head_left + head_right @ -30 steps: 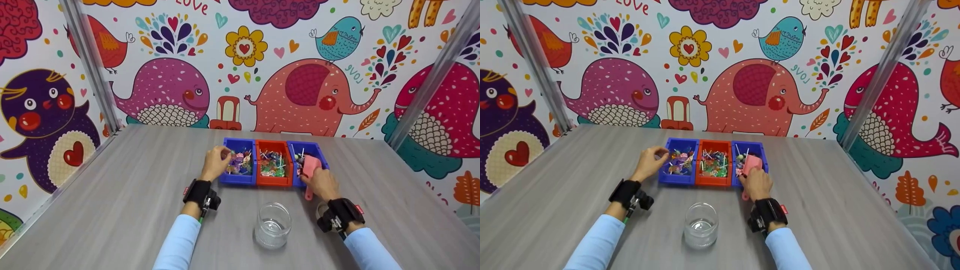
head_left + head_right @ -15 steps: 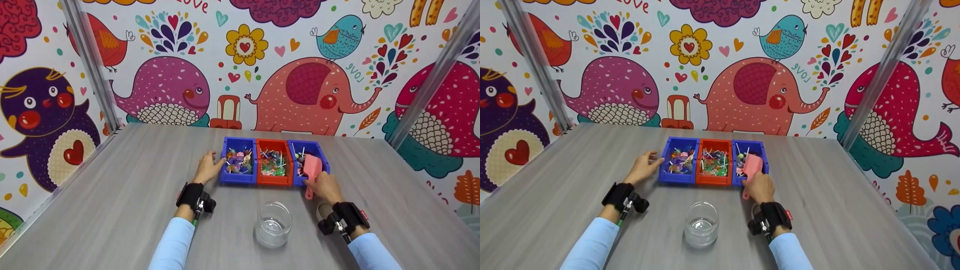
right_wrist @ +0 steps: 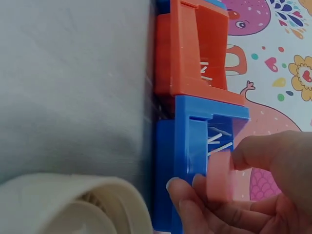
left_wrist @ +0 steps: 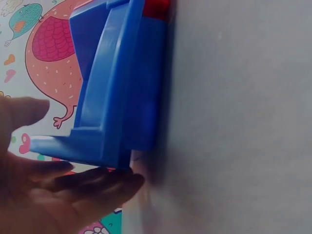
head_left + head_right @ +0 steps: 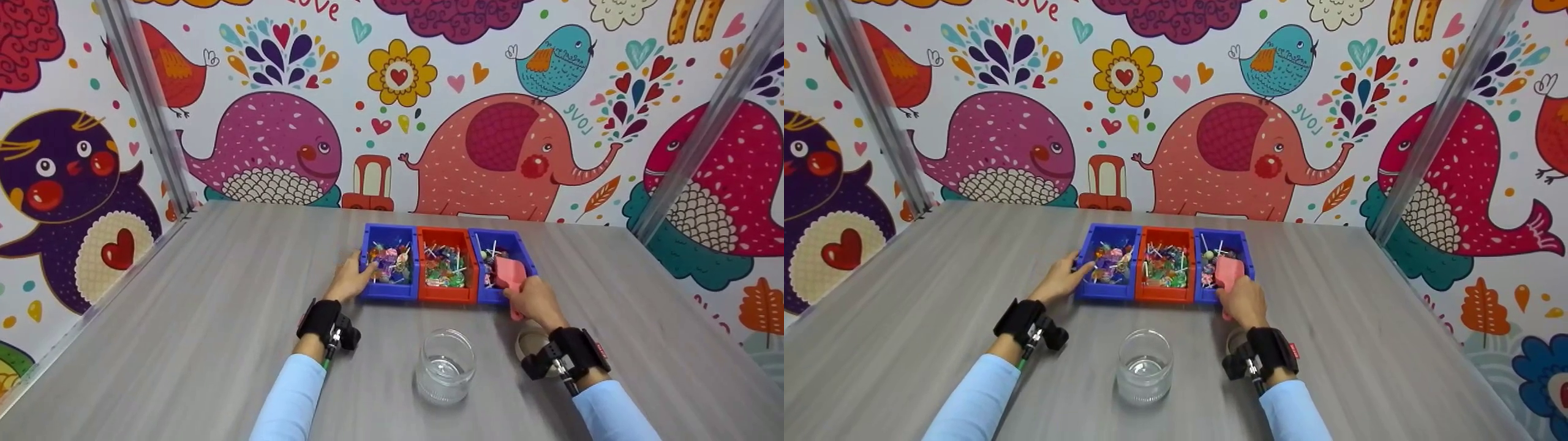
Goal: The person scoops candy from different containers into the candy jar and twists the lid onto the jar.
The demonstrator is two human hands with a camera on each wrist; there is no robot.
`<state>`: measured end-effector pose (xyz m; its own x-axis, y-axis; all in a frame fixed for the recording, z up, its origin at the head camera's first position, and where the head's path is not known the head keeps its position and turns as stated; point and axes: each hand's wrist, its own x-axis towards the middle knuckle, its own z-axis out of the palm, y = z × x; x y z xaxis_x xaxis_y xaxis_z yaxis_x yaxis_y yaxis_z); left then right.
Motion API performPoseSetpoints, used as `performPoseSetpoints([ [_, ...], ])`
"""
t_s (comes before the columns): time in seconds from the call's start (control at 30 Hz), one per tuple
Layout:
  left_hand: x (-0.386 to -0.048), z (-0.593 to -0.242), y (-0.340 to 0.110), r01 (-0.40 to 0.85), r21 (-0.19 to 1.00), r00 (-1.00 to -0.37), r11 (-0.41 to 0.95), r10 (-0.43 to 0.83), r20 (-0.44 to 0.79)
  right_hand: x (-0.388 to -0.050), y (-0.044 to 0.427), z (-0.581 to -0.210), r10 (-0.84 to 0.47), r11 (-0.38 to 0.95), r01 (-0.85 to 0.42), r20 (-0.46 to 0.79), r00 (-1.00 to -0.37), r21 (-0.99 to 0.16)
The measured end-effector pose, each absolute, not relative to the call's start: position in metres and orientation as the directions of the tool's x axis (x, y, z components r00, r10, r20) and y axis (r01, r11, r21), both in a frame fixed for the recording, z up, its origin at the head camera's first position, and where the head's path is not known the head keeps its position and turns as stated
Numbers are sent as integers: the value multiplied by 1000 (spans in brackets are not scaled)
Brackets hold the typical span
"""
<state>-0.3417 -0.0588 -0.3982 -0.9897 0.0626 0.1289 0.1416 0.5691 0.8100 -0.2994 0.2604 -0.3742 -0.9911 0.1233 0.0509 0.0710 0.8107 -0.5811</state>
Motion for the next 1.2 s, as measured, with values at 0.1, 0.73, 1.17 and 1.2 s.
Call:
performPoseSetpoints([
  [0.1,-347,-404,-59,176,813,-984,555,69,166,-300,262,-374,122,749,87,8,-993,-656],
  [0.73,-402,-463,-63,304,786,-937,538,18,350,-296,277,-345,74,869,-46,222,-972,-493],
  [1.17,-423,-483,-64,298,756,-934,583,16,356,-299,278,-300,69,907,63,0,-998,-417],
  [1.2,-434,-494,-64,290,745,-933,601,2,361,-299,278,-297,66,911,62,-4,-998,-407],
])
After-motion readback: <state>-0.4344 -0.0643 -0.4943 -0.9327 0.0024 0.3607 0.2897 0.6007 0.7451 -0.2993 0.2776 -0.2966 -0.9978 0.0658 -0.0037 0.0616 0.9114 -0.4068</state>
